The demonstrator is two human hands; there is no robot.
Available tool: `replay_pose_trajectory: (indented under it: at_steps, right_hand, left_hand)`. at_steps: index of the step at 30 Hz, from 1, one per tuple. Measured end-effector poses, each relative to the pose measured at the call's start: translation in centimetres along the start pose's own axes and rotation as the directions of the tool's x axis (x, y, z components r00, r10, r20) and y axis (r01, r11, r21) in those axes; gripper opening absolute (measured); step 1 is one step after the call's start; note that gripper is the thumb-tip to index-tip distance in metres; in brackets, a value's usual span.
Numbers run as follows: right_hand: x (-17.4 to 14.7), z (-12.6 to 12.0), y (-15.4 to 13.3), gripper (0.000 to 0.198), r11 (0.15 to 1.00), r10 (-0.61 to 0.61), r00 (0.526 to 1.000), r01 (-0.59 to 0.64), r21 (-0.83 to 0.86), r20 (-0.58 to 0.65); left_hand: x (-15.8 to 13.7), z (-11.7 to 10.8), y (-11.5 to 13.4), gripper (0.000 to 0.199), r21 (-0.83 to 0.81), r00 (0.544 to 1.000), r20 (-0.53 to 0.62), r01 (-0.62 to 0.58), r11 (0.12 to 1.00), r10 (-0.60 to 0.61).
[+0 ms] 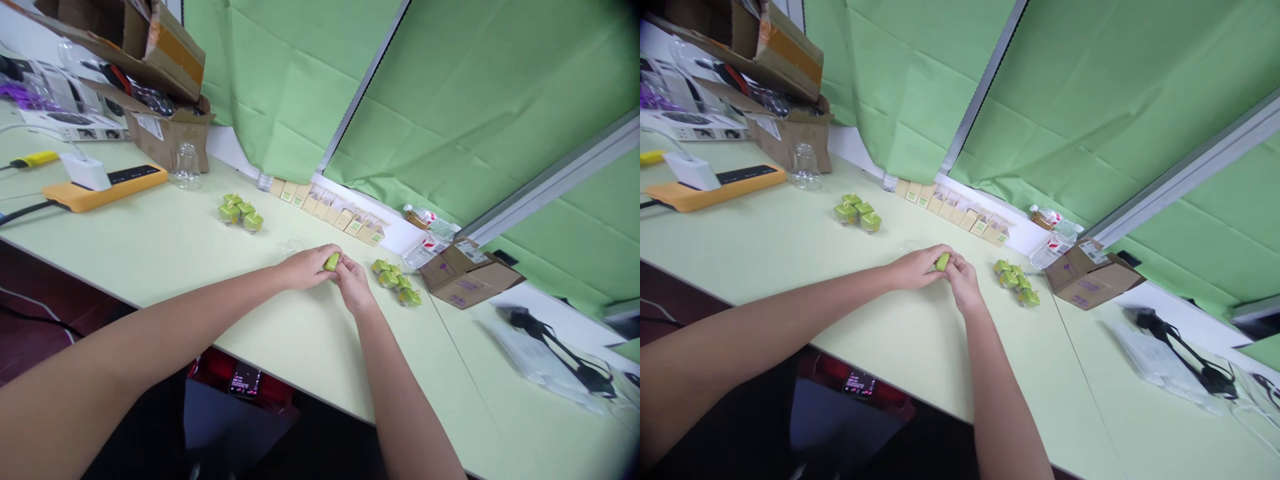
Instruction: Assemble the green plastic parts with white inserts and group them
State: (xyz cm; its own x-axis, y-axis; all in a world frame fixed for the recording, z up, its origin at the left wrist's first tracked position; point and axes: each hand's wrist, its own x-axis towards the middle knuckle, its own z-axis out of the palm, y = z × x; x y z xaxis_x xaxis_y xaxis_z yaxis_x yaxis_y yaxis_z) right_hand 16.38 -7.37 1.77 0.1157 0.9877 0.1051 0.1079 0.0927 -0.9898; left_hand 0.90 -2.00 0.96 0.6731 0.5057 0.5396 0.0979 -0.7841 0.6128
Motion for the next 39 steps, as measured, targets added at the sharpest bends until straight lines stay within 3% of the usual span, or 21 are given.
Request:
replay_pose_trajectory:
  at_steps: [3,6,12,17,23,26,30,39]
  right_hand:
    - [0.1,0.0,0.2,0.016,0.993,-0.059,0.998,0.061,0.104,-0.023]
    - [0.2,-0.2,0.2,0.014,0.989,-0.039,0.998,0.044,0.142,-0.043]
    - [0.4,-1.4,-0.7,0.009,0.953,0.012,0.959,0.075,0.294,-0.283]
    - [0.6,-1.9,-0.7,0.010,0.952,0.043,0.911,0.086,0.292,-0.410]
    - [0.7,-2.3,0.3,0.023,0.996,0.015,0.878,0.030,0.087,-0.479]
    - [0.8,-2.8,1.3,0.029,0.983,-0.140,0.853,0.058,-0.176,-0.502]
    - [1.3,-3.6,2.6,0.031,0.893,-0.309,0.846,0.101,-0.439,-0.435]
    - [1.1,-3.6,2.3,0.028,0.879,-0.272,0.854,0.033,-0.476,-0.443]
  left_hand:
    - [0.0,-0.1,0.2,0.038,-0.004,1.000,-0.012,0.020,1.000,-0.020]
    - [-0.1,-0.1,0.0,0.037,-0.014,0.999,-0.018,0.029,0.999,-0.029]
    - [-0.3,-0.3,-1.0,0.035,-0.044,0.986,-0.089,0.140,0.989,-0.144]
    - [-0.4,-0.3,-1.2,0.039,-0.052,0.991,-0.061,0.116,0.992,-0.119]
    - [-0.7,0.2,-1.5,0.047,0.033,0.991,0.027,0.126,0.991,-0.127]
    - [-0.9,0.3,-1.9,0.047,0.085,0.987,0.055,0.146,0.986,-0.151]
    - [-1.0,0.4,-2.4,0.045,0.123,0.986,0.059,0.150,0.981,-0.158]
    - [-0.9,0.2,-2.9,0.048,0.152,0.982,0.098,0.147,0.977,-0.163]
